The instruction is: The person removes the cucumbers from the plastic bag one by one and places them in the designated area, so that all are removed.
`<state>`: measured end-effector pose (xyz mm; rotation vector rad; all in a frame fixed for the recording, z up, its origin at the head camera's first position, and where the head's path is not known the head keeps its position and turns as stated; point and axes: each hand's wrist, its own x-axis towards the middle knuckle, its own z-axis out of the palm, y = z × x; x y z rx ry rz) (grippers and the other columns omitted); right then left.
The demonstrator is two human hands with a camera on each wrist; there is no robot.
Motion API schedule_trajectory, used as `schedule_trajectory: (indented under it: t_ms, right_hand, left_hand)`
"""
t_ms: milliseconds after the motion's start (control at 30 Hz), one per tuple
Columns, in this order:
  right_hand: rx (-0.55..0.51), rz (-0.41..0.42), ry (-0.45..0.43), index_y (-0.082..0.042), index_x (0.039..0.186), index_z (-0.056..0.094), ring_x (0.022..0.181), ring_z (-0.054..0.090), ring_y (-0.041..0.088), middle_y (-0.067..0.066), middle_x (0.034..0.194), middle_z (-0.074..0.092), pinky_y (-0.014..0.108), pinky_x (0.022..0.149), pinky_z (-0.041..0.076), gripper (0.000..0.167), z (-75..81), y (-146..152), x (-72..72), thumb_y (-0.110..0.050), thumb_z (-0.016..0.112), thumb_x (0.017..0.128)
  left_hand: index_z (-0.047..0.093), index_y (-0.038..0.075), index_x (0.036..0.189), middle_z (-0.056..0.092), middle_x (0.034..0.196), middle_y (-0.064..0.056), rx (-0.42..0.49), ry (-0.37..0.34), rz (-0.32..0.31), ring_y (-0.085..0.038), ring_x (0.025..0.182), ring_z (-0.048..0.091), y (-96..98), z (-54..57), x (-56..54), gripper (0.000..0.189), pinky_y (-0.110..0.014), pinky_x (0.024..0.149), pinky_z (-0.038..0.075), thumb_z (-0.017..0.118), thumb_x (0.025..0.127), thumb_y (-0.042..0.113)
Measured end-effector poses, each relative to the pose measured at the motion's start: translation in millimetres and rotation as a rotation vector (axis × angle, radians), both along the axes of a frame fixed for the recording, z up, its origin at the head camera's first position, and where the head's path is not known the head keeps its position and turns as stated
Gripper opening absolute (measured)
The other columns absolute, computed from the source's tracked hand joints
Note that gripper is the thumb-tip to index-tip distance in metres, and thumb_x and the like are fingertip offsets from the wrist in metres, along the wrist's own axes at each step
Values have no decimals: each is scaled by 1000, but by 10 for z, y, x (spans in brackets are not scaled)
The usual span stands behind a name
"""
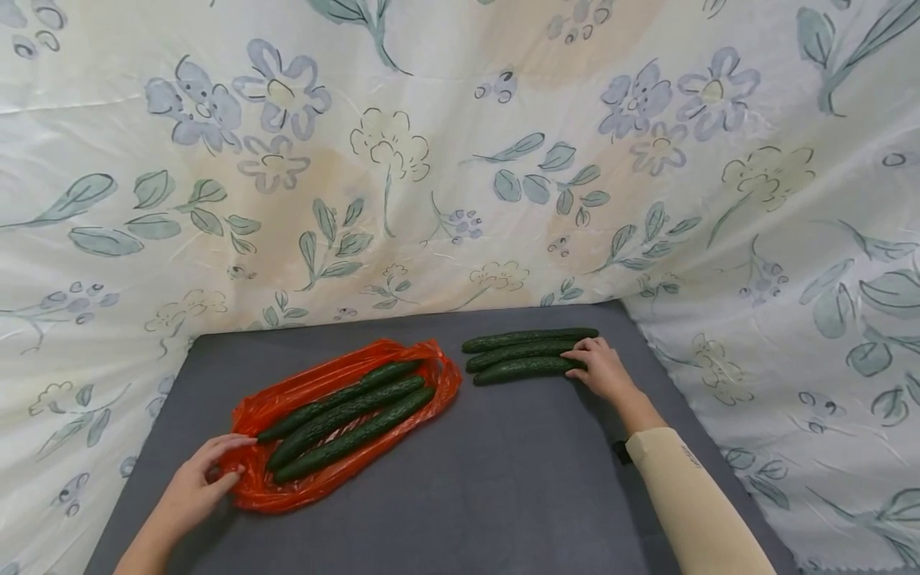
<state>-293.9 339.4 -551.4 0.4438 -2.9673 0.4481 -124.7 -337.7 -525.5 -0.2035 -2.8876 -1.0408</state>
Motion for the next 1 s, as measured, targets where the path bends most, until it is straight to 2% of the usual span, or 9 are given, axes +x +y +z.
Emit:
schedule_trajectory:
  t_ms: [167, 333, 533, 667, 800, 1000]
  right_hand:
    - [35, -40, -24, -17, 128, 70, 110, 50, 33, 8, 116, 59, 58, 89, 39, 42, 1, -4, 2, -25, 78, 88]
    - [-29, -50, -11, -17, 130, 69, 112, 51, 35, 10, 119, 61, 62, 92, 37, 47, 76, -38, 27, -28, 80, 86]
    - [-144, -3, -5, -16, 134, 66, 125, 49, 41, 14, 129, 60, 68, 100, 33, 52, 298, -266, 27, -35, 78, 87]
    - [-181, 30, -36, -13, 136, 64, 130, 49, 43, 18, 139, 58, 66, 104, 36, 54, 450, -443, 27, -36, 76, 89]
    - [-182, 48, -72, -9, 140, 60, 132, 50, 42, 19, 144, 56, 59, 103, 42, 59, 515, -556, 17, -36, 75, 90]
    - [-221, 68, -73, -9, 143, 57, 134, 50, 40, 16, 144, 57, 58, 105, 43, 62, 588, -707, 51, -35, 75, 90]
  left_hand:
    - [68, 7, 124, 59, 131, -18, 10, 2, -11, 23, 104, 35, -2, 8, -18, 35, -22, 70, 51, 72, 90, 6]
    - [68, 8, 124, 59, 131, -17, 11, 10, -25, 21, 104, 38, -12, 48, -48, 34, -23, 70, 51, 71, 90, 6]
    - [67, 8, 125, 58, 131, -17, 18, 2, -23, 22, 104, 36, -9, 61, -60, 34, -22, 70, 51, 71, 91, 7]
    - [68, 7, 123, 59, 129, -16, 28, 37, -29, 23, 105, 36, 5, 44, -68, 34, -21, 70, 51, 72, 89, 4]
    - [68, 6, 122, 59, 127, -16, 28, 51, -26, 24, 105, 35, 5, 34, -56, 34, -20, 71, 51, 72, 88, 3]
    - [68, 7, 123, 59, 129, -16, 16, 20, -10, 23, 104, 35, -6, 33, -30, 34, -21, 71, 51, 72, 89, 5]
